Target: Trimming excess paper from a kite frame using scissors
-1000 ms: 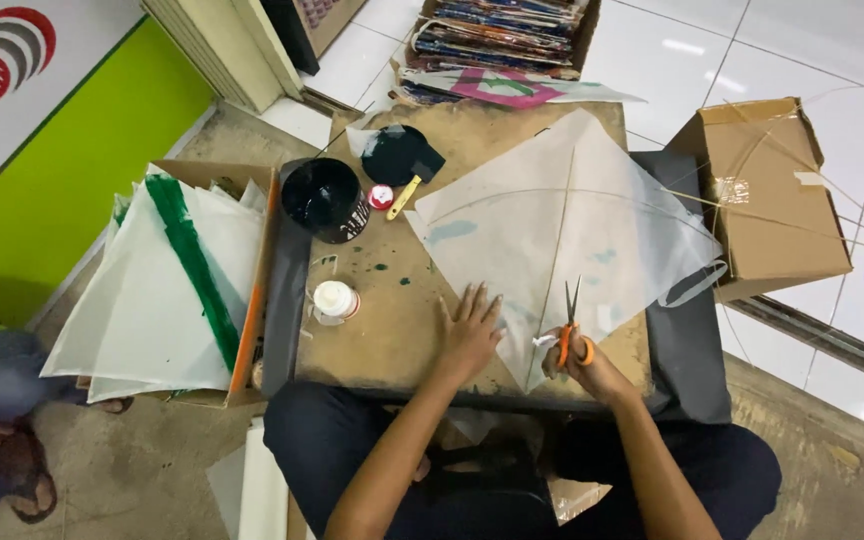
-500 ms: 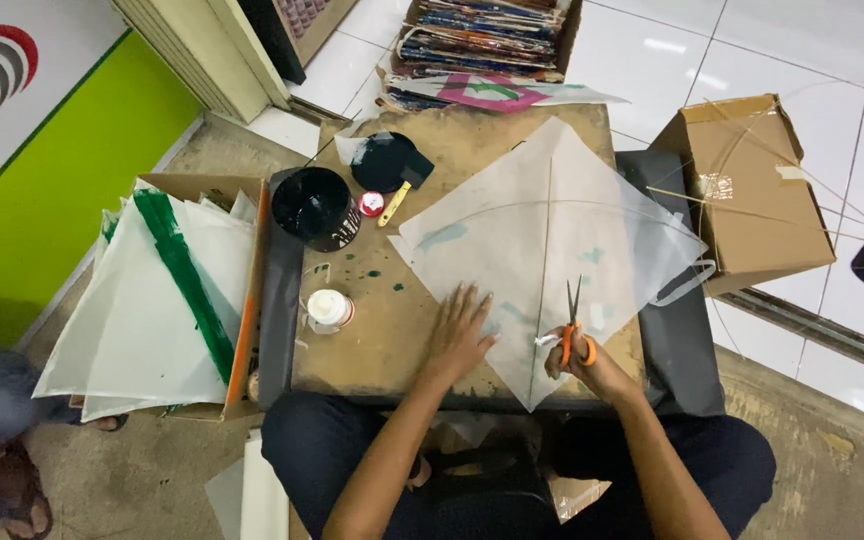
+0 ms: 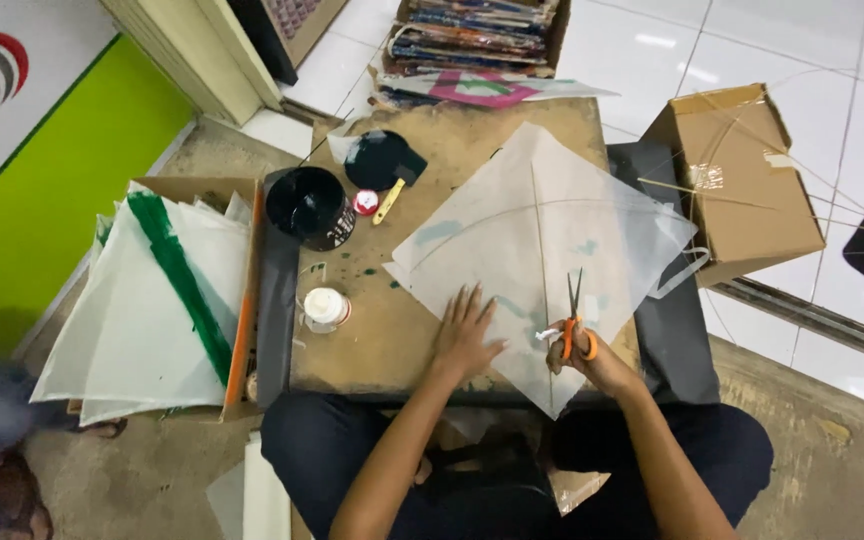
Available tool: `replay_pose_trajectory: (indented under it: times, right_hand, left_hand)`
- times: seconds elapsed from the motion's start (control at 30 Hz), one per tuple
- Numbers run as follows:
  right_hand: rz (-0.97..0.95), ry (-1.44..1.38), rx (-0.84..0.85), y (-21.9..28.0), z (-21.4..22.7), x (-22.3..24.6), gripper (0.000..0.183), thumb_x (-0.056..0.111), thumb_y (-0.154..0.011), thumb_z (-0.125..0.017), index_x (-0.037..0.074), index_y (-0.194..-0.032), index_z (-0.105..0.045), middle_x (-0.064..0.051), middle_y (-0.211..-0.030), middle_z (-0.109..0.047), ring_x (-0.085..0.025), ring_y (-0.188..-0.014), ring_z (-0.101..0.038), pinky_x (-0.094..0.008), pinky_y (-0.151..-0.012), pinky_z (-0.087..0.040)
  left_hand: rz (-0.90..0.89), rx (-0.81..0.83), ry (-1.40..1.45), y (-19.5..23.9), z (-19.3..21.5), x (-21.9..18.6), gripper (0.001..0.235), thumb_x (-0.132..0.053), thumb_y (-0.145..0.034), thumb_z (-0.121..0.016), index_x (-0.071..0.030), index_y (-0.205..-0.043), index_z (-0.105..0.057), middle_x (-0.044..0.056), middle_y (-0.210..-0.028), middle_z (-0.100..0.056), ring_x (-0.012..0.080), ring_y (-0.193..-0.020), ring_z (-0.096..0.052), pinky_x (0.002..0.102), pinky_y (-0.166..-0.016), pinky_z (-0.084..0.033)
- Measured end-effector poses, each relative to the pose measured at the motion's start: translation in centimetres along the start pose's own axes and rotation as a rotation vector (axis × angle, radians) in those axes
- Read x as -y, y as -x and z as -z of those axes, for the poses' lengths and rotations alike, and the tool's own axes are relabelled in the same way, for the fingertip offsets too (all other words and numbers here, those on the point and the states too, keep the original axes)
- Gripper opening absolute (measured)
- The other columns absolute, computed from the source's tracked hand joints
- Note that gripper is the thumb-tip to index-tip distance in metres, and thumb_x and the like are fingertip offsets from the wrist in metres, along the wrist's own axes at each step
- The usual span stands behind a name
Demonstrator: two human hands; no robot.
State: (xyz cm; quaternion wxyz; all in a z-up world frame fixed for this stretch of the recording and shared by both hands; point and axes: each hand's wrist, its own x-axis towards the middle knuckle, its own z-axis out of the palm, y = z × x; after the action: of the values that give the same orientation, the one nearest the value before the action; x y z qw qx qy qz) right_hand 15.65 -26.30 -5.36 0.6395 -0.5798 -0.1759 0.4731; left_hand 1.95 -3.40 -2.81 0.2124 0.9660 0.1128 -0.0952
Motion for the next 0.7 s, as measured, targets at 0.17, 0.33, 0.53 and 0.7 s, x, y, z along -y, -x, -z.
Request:
replay_pose_trajectory:
  times: [0.17,0.33,0.53,0.7]
  right_hand:
    - [-0.014,0.006,0.008,0.1,0.7,0.5,0.075,0.065,-0.102,-0.033,-0.004,-0.126,-0.051,-0.020,-0.071,-0.066,-0.032,-0.070,-0.067,-0.045,-0.077,-0.054]
    - [-0.009,0.013,0.010,0.3,1.4,1.0,0.076,0.063,-0.103,-0.029,-0.005,-0.125,-0.052,-0.022,-0.070,-0.066,-0.035,-0.070,-0.068,-0.049,-0.078,-0.054]
    - [0.002,-0.004,0.009,0.2,1.0,1.4,0.073,0.063,-0.102,-0.033,-0.003,-0.125,-0.054,-0.020,-0.070,-0.067,-0.034,-0.073,-0.069,-0.049,-0.079,-0.054]
    - [-0.001,0.012,-0.009,0.8,1.1,1.8,0.075,0.065,-0.102,-0.031,-0.004,-0.123,-0.054,-0.019,-0.066,-0.065,-0.034,-0.072,-0.068,-0.049,-0.079,-0.054]
  left_hand:
    - [0.007,0.109,0.022,0.5,2.2,0.1,0.087,-0.061,-0.092,-0.050,-0.014,-0.162,-0.025,0.017,-0.170,-0.010,0.0408,-0.156,-0.003,0.056,-0.126,-0.002]
    - [0.053,0.159,0.041,0.3,4.3,1.9,0.098,-0.052,-0.084,-0.070,-0.015,-0.162,-0.023,0.018,-0.169,-0.015,0.0420,-0.156,-0.005,0.059,-0.125,-0.005]
    - [0.184,0.031,0.132,0.3,4.8,-2.1,0.082,-0.053,-0.096,-0.055,-0.010,-0.160,-0.026,0.022,-0.168,-0.014,0.0427,-0.155,-0.007,0.060,-0.124,-0.003]
    - [0.191,0.045,0.178,-0.1,3.3,-2.9,0.086,-0.061,-0.099,-0.042,-0.009,-0.163,-0.016,0.023,-0.170,-0.001,0.0419,-0.156,0.005,0.062,-0.122,0.006]
